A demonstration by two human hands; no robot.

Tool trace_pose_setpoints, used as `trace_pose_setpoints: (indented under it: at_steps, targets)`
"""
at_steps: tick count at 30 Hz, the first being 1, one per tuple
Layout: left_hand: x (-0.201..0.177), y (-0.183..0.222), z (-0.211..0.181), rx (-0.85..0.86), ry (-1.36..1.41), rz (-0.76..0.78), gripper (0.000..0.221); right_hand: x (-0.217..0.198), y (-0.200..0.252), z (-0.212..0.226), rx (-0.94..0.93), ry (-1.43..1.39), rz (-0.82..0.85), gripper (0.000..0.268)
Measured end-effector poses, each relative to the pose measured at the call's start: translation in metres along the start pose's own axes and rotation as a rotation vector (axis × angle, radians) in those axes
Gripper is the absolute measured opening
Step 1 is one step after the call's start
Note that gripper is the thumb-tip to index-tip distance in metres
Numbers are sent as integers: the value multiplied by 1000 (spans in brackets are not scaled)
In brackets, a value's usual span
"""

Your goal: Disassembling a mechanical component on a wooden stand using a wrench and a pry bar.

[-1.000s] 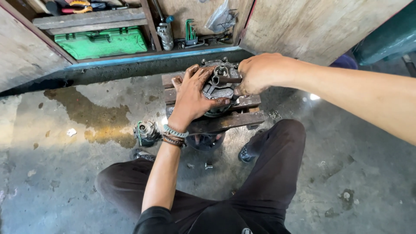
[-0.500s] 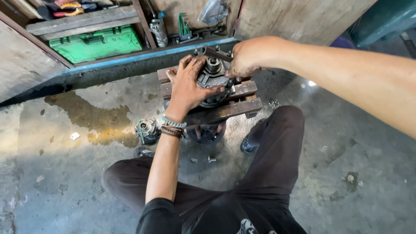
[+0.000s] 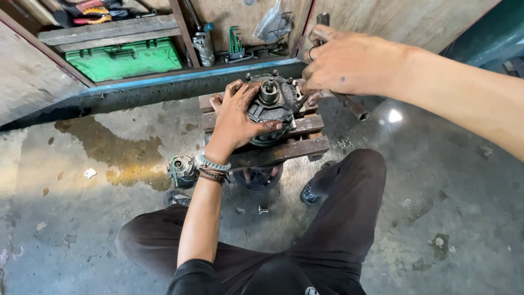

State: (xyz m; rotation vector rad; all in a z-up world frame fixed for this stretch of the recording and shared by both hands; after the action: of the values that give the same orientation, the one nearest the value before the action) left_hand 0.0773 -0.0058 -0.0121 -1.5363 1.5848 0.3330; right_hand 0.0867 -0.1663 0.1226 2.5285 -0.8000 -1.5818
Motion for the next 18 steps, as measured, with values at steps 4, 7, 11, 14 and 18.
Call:
trace_pose_setpoints:
  at_steps: [4,7,11,14,18]
  targets:
    - [-1,2,-1,30,18,-26,94,5,-5,5,-117,-81,-117,22]
    - [0,2,0,-6,-14,-16,101,18,-10,4,-139,-7,-36,28]
    - [-4,6,-6,23,62,-54,97,10,-16,13,-254,-13,-132,18]
    - [-8,5,-3,93,116,-41,93,9,-23,21,-317,71,-27,18]
    - [-12,5,-13,127,86,-40,101,17,-28,24,-384,166,-38,27]
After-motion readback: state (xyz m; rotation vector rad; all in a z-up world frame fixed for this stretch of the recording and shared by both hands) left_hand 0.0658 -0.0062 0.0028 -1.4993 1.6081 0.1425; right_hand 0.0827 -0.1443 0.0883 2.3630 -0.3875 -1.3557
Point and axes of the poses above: each hand's wrist, its own y-axis away from the middle knuckle, its own x-axis out of the palm, z = x × y, the point moved 6 cm from there along -y, towards the middle knuckle, and after that the axes turned 3 degrees about -z, right-handed, at the moved point
